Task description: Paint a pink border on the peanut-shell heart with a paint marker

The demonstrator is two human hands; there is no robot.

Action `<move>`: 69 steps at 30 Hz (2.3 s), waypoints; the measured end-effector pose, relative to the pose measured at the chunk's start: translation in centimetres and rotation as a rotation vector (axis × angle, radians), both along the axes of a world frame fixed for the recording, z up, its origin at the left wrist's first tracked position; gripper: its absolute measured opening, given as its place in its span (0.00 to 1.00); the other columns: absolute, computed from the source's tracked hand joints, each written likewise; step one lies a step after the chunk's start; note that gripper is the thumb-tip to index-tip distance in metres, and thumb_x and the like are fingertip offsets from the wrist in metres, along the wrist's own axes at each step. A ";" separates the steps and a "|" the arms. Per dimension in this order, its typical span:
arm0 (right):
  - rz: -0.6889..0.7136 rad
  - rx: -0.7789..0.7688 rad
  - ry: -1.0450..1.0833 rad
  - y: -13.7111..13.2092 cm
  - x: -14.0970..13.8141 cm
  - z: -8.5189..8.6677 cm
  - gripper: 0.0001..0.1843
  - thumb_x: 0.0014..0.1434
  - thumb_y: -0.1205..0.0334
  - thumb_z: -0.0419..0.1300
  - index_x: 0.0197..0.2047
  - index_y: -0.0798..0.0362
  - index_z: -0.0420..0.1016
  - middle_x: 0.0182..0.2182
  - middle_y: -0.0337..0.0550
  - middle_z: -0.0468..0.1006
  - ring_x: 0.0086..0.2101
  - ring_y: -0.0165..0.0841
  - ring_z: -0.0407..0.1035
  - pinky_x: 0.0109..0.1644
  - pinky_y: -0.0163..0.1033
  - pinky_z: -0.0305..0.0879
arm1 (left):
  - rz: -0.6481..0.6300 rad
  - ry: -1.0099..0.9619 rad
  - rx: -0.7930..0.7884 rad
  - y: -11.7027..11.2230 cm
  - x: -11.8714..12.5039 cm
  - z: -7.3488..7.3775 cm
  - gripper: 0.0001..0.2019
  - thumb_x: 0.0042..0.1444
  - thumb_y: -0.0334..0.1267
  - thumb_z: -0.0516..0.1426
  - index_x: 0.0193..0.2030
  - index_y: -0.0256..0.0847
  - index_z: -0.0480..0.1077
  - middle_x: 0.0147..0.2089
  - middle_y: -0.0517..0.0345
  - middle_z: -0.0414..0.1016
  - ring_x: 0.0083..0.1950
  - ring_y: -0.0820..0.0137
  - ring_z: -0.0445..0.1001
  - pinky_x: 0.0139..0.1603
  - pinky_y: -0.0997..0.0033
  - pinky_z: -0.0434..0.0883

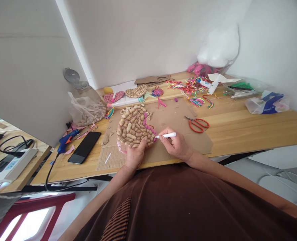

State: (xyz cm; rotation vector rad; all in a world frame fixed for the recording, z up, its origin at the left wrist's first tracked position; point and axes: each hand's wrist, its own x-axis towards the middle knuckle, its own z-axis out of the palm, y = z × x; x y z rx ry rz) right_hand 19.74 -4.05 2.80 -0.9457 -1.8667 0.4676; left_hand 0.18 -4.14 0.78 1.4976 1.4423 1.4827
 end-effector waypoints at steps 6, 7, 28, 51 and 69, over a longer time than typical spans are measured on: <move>-0.057 0.017 0.022 0.2 0.1 -0.2 0.06 0.70 0.60 0.56 0.41 0.50 0.72 0.32 0.41 0.79 0.27 0.31 0.69 0.33 0.37 0.63 | -0.017 0.011 0.002 -0.1 -0.1 0.1 0.30 0.60 0.42 0.62 0.69 0.45 0.64 0.68 0.51 0.72 0.75 0.60 0.61 0.79 0.57 0.48; -0.038 0.013 0.020 0.2 0.1 -0.2 0.06 0.70 0.60 0.56 0.41 0.50 0.72 0.32 0.41 0.79 0.27 0.30 0.69 0.32 0.37 0.63 | -0.022 0.014 0.007 -0.1 -0.1 0.1 0.30 0.60 0.42 0.62 0.69 0.45 0.64 0.68 0.51 0.72 0.75 0.60 0.61 0.79 0.57 0.48; -0.041 0.047 -0.020 0.5 0.1 -0.4 0.05 0.71 0.62 0.54 0.41 0.49 0.68 0.34 0.42 0.78 0.31 0.33 0.71 0.37 0.39 0.65 | -0.088 0.192 0.082 0.0 -0.5 -0.6 0.28 0.62 0.45 0.61 0.68 0.47 0.67 0.71 0.53 0.68 0.79 0.62 0.51 0.80 0.58 0.39; -0.039 0.029 0.000 0.9 0.2 -0.3 0.07 0.70 0.64 0.53 0.38 0.49 0.66 0.32 0.41 0.75 0.30 0.33 0.68 0.35 0.39 0.61 | -0.077 0.146 0.070 0.0 -0.8 -0.8 0.28 0.59 0.47 0.64 0.66 0.46 0.69 0.70 0.51 0.69 0.77 0.58 0.56 0.80 0.54 0.46; -0.010 0.081 -0.006 0.7 0.1 -0.4 0.05 0.70 0.65 0.53 0.39 0.50 0.66 0.33 0.42 0.75 0.32 0.33 0.68 0.38 0.39 0.62 | -0.102 0.021 0.056 0.2 -0.6 -0.9 0.28 0.58 0.44 0.65 0.65 0.45 0.70 0.68 0.50 0.72 0.75 0.58 0.60 0.79 0.55 0.49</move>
